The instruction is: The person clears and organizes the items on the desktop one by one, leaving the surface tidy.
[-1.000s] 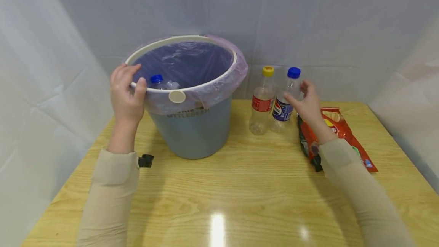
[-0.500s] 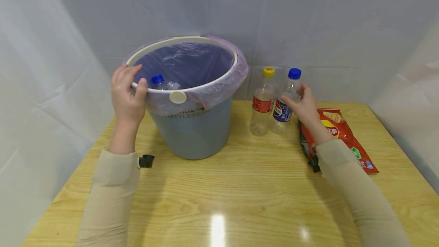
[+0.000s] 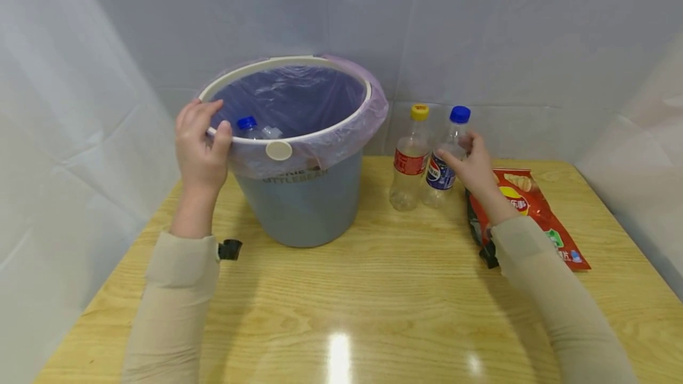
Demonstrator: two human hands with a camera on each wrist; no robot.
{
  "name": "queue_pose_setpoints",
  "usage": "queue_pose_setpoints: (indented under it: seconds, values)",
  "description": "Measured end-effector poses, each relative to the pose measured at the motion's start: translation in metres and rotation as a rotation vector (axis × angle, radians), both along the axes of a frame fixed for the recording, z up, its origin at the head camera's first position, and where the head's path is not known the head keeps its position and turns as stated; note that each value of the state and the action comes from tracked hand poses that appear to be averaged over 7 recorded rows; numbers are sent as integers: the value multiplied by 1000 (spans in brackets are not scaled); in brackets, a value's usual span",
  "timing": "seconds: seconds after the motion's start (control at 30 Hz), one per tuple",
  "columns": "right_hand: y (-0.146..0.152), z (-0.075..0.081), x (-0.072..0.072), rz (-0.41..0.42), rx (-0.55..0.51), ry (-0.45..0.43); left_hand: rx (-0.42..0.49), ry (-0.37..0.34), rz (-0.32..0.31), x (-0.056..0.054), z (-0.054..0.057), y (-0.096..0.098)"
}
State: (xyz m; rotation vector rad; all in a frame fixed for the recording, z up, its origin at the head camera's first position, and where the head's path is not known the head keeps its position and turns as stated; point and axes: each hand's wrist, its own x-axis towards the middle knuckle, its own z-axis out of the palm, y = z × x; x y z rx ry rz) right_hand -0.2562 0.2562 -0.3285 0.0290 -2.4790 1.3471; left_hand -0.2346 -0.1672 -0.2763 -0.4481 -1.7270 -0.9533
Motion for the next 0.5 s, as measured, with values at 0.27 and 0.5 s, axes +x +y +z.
queue_pose_setpoints:
  seconds: [0.27,0.5]
  values:
    - [1,-1,0,-6,-8,8,1,-8,5,0,0,0]
    - [3,-2,1,-5,-33,9,12,-15,0,0,-1,0]
